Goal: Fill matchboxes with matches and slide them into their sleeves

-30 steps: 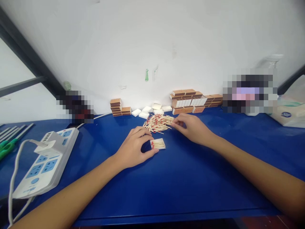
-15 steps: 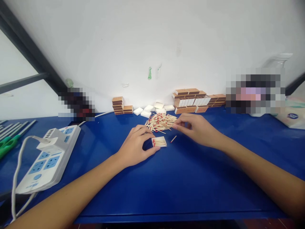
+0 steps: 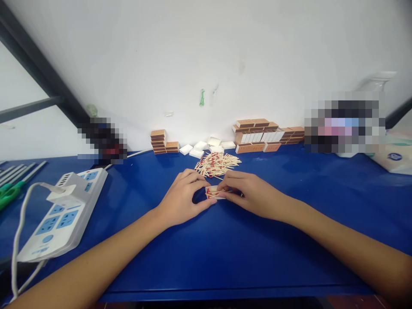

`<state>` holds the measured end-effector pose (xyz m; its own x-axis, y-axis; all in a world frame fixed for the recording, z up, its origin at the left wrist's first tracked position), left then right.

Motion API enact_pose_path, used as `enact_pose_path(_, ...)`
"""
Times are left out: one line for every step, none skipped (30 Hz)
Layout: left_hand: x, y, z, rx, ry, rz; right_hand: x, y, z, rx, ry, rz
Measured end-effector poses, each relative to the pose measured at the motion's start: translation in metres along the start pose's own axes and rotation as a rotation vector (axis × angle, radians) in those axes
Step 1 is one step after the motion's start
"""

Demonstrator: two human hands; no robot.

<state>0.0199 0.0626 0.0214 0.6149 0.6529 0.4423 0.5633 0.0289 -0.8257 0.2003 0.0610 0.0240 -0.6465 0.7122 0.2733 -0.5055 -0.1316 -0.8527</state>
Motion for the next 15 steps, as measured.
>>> enact_pose_path(0.0,0.0,0.0,0.008,-0.001,0.003,0.0,0.0,0.0,-0.001,0.002,-0.001)
enact_pose_path(0.0,-0.001,-0.001,0.016,0.0,0.005,0.0,-0.002,-0.001,-0.007,0.005,-0.006)
enact_pose_path(0.001,-0.002,-0.002,0.023,0.004,0.004,-0.001,-0.006,-0.001,-0.017,0.009,-0.013)
enact_pose_path(0.001,-0.004,-0.003,0.027,0.01,0.001,-0.001,-0.01,-0.002,-0.028,0.017,-0.012)
enact_pose_path(0.001,-0.006,-0.004,0.029,0.016,-0.003,-0.002,-0.014,-0.003,-0.034,0.032,0.001)
enact_pose_path(0.002,-0.008,-0.005,0.029,0.021,-0.009,-0.002,-0.018,-0.004,-0.035,0.055,0.026)
enact_pose_path(0.002,-0.01,-0.007,0.029,0.025,-0.014,-0.003,-0.02,-0.005,-0.031,0.081,0.063)
enact_pose_path(0.003,-0.011,-0.008,0.03,0.03,-0.017,-0.004,-0.022,-0.006,-0.028,0.107,0.101)
enact_pose_path(0.003,-0.013,-0.009,0.033,0.035,-0.019,-0.005,-0.023,-0.007,-0.027,0.128,0.134)
enact_pose_path(0.003,-0.014,-0.01,0.037,0.042,-0.019,-0.005,-0.024,-0.007,-0.028,0.145,0.158)
enact_pose_path(0.003,-0.015,-0.011,0.04,0.05,-0.016,-0.005,-0.024,-0.007,-0.031,0.154,0.171)
enact_pose_path(0.003,-0.015,-0.012,0.041,0.059,-0.013,-0.005,-0.023,-0.007,-0.033,0.156,0.178)
enact_pose_path(0.003,-0.015,-0.013,0.039,0.067,-0.009,-0.005,-0.022,-0.006,-0.033,0.153,0.181)
enact_pose_path(0.003,-0.015,-0.013,0.032,0.073,-0.003,-0.005,-0.021,-0.006,-0.03,0.147,0.181)
enact_pose_path(0.003,-0.015,-0.013,0.023,0.077,0.004,-0.004,-0.019,-0.005,-0.028,0.138,0.178)
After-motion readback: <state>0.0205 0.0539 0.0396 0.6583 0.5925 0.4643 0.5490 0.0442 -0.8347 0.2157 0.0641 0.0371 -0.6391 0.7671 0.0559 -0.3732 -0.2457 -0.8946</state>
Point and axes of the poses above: each hand's wrist, its own x-axis towards the middle knuckle, its own y-axis out of the palm, z = x × y, the point moved 6 cm from there along x, towards the middle knuckle, and after that the axes turned 1 degree about z, right-handed, at the moved point
